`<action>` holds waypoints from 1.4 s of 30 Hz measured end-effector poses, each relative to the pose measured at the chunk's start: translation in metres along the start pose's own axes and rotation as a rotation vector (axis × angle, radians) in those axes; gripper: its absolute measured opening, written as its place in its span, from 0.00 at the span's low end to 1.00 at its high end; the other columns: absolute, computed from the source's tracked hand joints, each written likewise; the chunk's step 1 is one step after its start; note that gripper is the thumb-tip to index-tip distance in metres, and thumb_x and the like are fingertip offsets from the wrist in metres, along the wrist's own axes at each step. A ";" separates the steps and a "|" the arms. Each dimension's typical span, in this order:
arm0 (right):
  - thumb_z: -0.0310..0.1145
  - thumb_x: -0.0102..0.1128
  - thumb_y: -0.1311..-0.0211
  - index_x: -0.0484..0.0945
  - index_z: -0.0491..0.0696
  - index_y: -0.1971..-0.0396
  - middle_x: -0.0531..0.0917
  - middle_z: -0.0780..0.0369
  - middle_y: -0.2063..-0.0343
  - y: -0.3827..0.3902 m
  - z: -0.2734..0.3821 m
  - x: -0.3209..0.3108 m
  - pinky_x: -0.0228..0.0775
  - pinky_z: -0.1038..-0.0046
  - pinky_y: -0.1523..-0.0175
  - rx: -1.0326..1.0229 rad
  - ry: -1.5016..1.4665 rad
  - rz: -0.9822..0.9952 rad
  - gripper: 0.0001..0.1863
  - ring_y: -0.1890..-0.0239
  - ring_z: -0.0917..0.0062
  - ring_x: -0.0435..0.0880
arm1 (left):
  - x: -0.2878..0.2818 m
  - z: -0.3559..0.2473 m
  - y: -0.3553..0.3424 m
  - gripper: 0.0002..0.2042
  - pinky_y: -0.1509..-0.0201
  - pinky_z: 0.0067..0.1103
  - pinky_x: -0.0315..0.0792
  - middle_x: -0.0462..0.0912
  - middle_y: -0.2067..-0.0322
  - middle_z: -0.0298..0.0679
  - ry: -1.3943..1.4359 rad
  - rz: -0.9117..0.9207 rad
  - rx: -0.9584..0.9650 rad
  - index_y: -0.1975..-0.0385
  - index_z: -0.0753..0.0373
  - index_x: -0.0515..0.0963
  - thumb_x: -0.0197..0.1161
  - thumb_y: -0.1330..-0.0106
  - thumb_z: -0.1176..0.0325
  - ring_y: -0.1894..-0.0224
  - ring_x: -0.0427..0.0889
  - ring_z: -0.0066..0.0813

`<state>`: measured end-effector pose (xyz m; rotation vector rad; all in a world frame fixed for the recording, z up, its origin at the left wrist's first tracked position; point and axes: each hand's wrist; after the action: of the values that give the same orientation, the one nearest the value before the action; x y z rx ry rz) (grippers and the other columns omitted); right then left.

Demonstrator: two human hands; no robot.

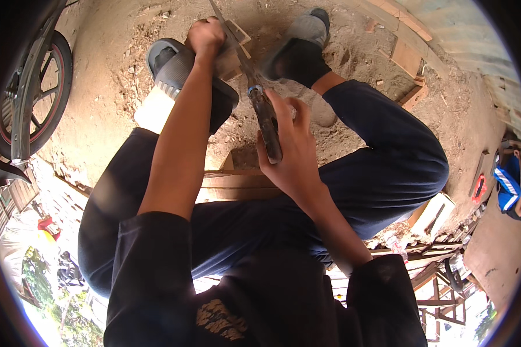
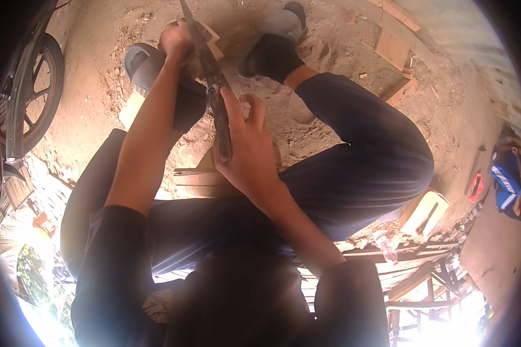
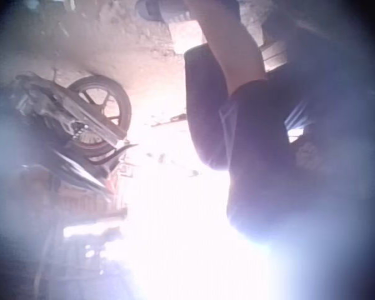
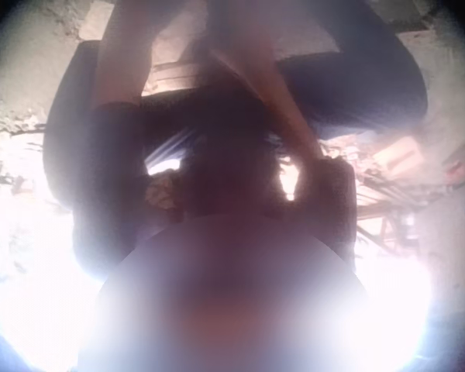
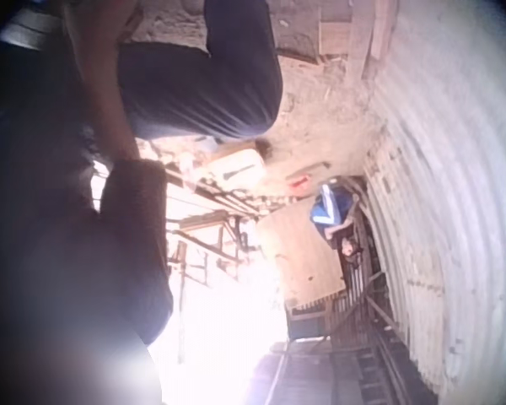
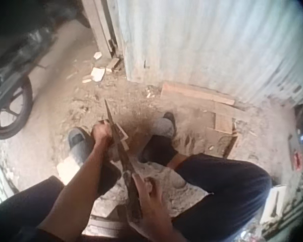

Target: The person sits on the ground and uses a hand saw to cut a small piece of wood. They hold the wood with their left hand and saw with their right hand, making repeated back-and-forth motions until the cut is complete.

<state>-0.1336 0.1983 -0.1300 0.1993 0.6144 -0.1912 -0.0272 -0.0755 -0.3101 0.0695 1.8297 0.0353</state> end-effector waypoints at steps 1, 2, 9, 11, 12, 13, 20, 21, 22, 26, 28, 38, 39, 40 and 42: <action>0.21 0.61 0.47 0.57 0.48 0.33 0.69 0.44 0.44 -0.002 0.000 0.002 0.76 0.61 0.53 -0.006 -0.043 0.023 0.40 0.51 0.53 0.80 | 0.002 0.004 -0.001 0.22 0.52 0.37 0.79 0.84 0.62 0.59 0.026 0.001 -0.060 0.67 0.69 0.83 0.45 0.35 0.57 0.58 0.85 0.54; 0.20 0.61 0.48 0.56 0.48 0.31 0.69 0.44 0.43 -0.004 -0.002 0.001 0.76 0.61 0.52 -0.010 -0.077 0.041 0.42 0.49 0.52 0.79 | 0.001 0.001 -0.002 0.22 0.52 0.37 0.79 0.84 0.62 0.59 0.060 0.003 -0.116 0.68 0.69 0.83 0.45 0.35 0.57 0.58 0.85 0.54; 0.15 0.56 0.50 0.51 0.47 0.28 0.69 0.43 0.39 0.029 0.016 -0.021 0.73 0.61 0.44 -0.034 -0.044 0.135 0.46 0.41 0.47 0.74 | 0.004 0.003 0.003 0.19 0.54 0.37 0.80 0.84 0.63 0.57 0.026 -0.039 -0.021 0.66 0.65 0.83 0.45 0.35 0.59 0.58 0.85 0.56; 0.14 0.54 0.51 0.54 0.45 0.29 0.71 0.43 0.40 0.060 0.033 -0.043 0.72 0.60 0.43 0.093 -0.128 0.184 0.44 0.42 0.47 0.75 | 0.006 0.006 0.001 0.19 0.54 0.38 0.79 0.84 0.63 0.57 -0.175 -0.025 0.085 0.66 0.64 0.83 0.45 0.35 0.59 0.58 0.85 0.57; 0.13 0.54 0.51 0.55 0.45 0.30 0.72 0.43 0.41 0.065 0.042 -0.050 0.72 0.60 0.43 0.167 -0.155 0.202 0.43 0.43 0.47 0.75 | 0.010 0.003 0.001 0.19 0.54 0.38 0.79 0.84 0.63 0.56 -0.260 -0.007 0.144 0.66 0.63 0.83 0.46 0.35 0.59 0.58 0.85 0.57; 0.13 0.53 0.51 0.56 0.44 0.30 0.73 0.43 0.42 0.061 0.041 -0.045 0.72 0.60 0.43 0.112 -0.129 0.160 0.42 0.43 0.47 0.76 | 0.011 0.005 -0.001 0.18 0.53 0.38 0.79 0.84 0.62 0.57 -0.252 0.015 0.163 0.65 0.63 0.83 0.46 0.35 0.60 0.57 0.85 0.56; 0.14 0.53 0.50 0.61 0.37 0.34 0.78 0.42 0.49 0.037 0.028 -0.037 0.74 0.68 0.47 0.120 -0.155 0.134 0.38 0.47 0.51 0.81 | 0.037 0.024 -0.018 0.17 0.55 0.40 0.79 0.84 0.64 0.58 -0.032 -0.033 0.059 0.66 0.63 0.82 0.47 0.35 0.60 0.58 0.85 0.55; 0.14 0.54 0.50 0.62 0.37 0.34 0.79 0.43 0.50 0.049 0.031 -0.047 0.74 0.69 0.48 0.174 -0.158 0.156 0.37 0.49 0.51 0.81 | 0.021 0.013 -0.006 0.18 0.54 0.42 0.78 0.83 0.64 0.59 -0.112 -0.019 0.103 0.65 0.64 0.82 0.46 0.34 0.59 0.57 0.84 0.57; 0.14 0.54 0.50 0.62 0.38 0.34 0.79 0.43 0.50 0.048 0.032 -0.048 0.74 0.69 0.49 0.151 -0.172 0.152 0.37 0.49 0.52 0.82 | 0.010 0.004 -0.001 0.19 0.54 0.44 0.78 0.83 0.63 0.59 -0.184 -0.011 0.149 0.64 0.66 0.81 0.45 0.33 0.59 0.57 0.83 0.59; 0.15 0.55 0.49 0.63 0.38 0.34 0.79 0.43 0.50 0.017 0.026 -0.020 0.75 0.69 0.51 0.149 -0.201 0.154 0.37 0.50 0.53 0.83 | 0.025 0.020 -0.017 0.17 0.57 0.39 0.80 0.84 0.65 0.61 0.030 -0.036 -0.034 0.68 0.63 0.84 0.49 0.36 0.59 0.63 0.87 0.54; 0.16 0.55 0.49 0.63 0.37 0.35 0.79 0.43 0.50 0.013 0.021 -0.019 0.75 0.68 0.51 0.163 -0.137 0.121 0.36 0.51 0.53 0.83 | 0.020 -0.006 0.005 0.17 0.58 0.38 0.81 0.84 0.66 0.59 0.135 -0.050 -0.058 0.69 0.62 0.84 0.48 0.35 0.60 0.63 0.87 0.53; 0.18 0.60 0.50 0.65 0.42 0.36 0.78 0.41 0.52 0.000 0.011 -0.014 0.74 0.62 0.49 0.131 -0.227 0.083 0.36 0.50 0.48 0.80 | 0.012 0.002 -0.005 0.22 0.52 0.39 0.78 0.84 0.63 0.59 0.054 -0.006 -0.047 0.67 0.66 0.85 0.44 0.35 0.57 0.57 0.85 0.55; 0.19 0.60 0.50 0.65 0.42 0.36 0.78 0.41 0.52 -0.007 0.008 -0.012 0.74 0.62 0.49 0.131 -0.229 0.091 0.36 0.49 0.48 0.79 | 0.010 0.002 -0.008 0.23 0.51 0.39 0.78 0.84 0.63 0.60 0.126 -0.005 -0.125 0.66 0.66 0.85 0.44 0.35 0.56 0.56 0.85 0.56; 0.19 0.61 0.50 0.65 0.42 0.36 0.78 0.41 0.53 -0.002 0.007 -0.014 0.74 0.62 0.50 0.122 -0.172 0.063 0.36 0.49 0.50 0.79 | 0.011 0.002 -0.011 0.24 0.50 0.39 0.77 0.84 0.63 0.61 0.114 -0.012 -0.105 0.66 0.66 0.85 0.44 0.36 0.55 0.56 0.84 0.57; 0.20 0.61 0.49 0.65 0.41 0.36 0.79 0.43 0.54 0.014 0.007 -0.020 0.74 0.64 0.51 0.107 -0.056 0.024 0.35 0.49 0.54 0.80 | 0.016 0.010 -0.014 0.25 0.48 0.39 0.76 0.83 0.62 0.62 0.083 -0.020 -0.080 0.65 0.67 0.85 0.44 0.37 0.54 0.55 0.84 0.58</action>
<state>-0.1423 0.2125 -0.1115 0.3038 0.5463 -0.2057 -0.0219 -0.0885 -0.3287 -0.0068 1.9095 0.0988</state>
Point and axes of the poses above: each hand's wrist, its own y-axis away from the middle knuckle, its own x-axis out of the palm, z = x × y
